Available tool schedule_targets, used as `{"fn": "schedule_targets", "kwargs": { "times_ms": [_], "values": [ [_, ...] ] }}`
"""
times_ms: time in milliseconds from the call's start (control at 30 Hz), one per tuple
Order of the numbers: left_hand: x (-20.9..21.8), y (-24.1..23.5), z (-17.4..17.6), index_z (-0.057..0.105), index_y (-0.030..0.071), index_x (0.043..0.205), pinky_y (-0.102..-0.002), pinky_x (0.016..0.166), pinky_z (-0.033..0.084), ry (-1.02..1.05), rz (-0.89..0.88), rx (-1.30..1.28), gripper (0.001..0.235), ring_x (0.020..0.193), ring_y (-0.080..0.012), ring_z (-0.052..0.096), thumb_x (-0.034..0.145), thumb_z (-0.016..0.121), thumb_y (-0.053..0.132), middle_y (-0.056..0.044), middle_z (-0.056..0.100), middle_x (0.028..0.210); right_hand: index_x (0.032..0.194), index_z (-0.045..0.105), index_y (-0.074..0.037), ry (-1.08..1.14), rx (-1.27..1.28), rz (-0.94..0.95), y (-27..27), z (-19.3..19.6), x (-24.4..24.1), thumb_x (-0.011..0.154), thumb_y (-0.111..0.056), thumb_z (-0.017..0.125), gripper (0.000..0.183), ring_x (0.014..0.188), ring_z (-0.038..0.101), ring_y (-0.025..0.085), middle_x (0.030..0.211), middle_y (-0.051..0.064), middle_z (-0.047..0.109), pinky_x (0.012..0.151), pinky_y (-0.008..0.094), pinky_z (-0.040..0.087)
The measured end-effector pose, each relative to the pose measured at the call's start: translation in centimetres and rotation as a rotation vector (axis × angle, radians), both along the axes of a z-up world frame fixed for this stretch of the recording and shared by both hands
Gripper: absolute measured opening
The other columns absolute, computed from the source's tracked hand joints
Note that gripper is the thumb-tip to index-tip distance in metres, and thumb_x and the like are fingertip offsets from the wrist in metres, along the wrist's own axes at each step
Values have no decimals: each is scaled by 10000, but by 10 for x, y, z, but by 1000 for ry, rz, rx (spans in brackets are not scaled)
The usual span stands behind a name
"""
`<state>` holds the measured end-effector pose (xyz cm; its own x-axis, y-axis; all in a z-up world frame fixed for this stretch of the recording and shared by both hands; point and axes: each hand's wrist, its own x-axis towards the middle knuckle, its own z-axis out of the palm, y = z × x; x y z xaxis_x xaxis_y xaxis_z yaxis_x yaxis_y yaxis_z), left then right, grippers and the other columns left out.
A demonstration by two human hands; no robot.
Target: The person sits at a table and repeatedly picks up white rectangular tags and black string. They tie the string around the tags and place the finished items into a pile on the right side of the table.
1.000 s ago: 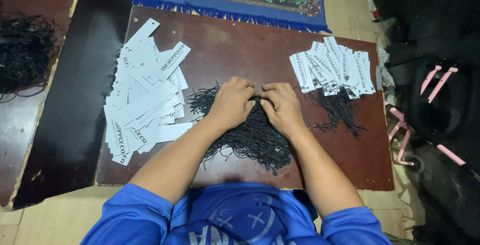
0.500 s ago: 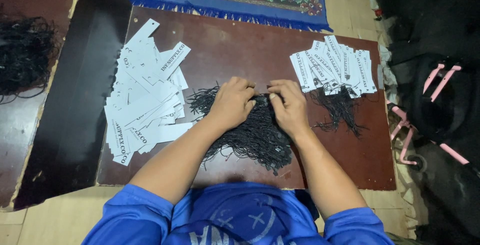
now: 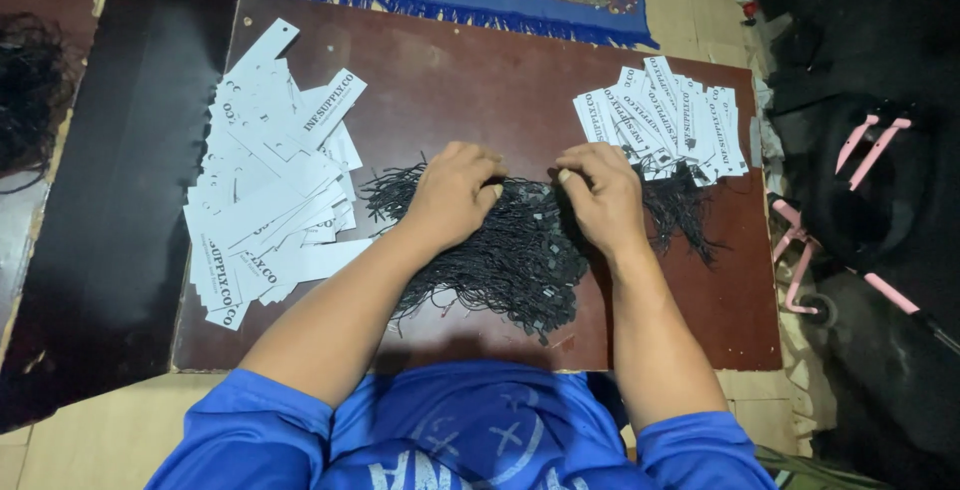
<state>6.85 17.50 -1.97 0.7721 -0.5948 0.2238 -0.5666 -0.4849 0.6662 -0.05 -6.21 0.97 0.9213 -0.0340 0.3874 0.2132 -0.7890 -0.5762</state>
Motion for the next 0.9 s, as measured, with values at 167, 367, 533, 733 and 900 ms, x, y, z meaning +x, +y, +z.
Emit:
{"fn": "schedule_targets", "kwargs": {
  "times_ms": [167,367,533,733,900],
  "values": [
    [0,0,0,750,148,1085,-413,977,436,2,10,4,192,1234,-265,534,939,655,230,-39,686,1184,970,800,-158,71,-46,2,1,-3,-1,885,-200,779,97,1070,653,281,1052,36,738,954,391,495],
    [-1,-1,-2,754,146,1070,-410,977,439,-4,15,17,186,1220,-257,540,934,661,232,-39,689,1164,918,769,-136,102,-159,22,2,-21,3,872,-218,776,93,1125,609,285,1095,28,708,951,422,457],
    [0,-1,-3,750,142,1076,-416,986,437,1,9,14,185,1217,-267,540,939,650,214,-56,685,1153,908,731,-125,122,-163,54,-1,-22,4,939,-203,723,84,1127,603,310,1106,37,700,930,431,454],
    [-1,0,2,755,153,1094,-420,982,435,13,-1,32,202,1216,-274,539,938,653,230,-54,685,1147,901,690,-130,116,-66,61,-1,-14,2,968,-191,716,94,1094,636,313,1084,49,719,943,423,482],
    [-2,0,5,754,139,1089,-413,982,424,38,2,36,193,1227,-264,522,935,660,206,-58,681,1154,1006,713,-190,83,-129,-12,-16,-33,2,1012,-208,673,45,1023,661,248,972,-4,724,947,378,466]
  ]
}}
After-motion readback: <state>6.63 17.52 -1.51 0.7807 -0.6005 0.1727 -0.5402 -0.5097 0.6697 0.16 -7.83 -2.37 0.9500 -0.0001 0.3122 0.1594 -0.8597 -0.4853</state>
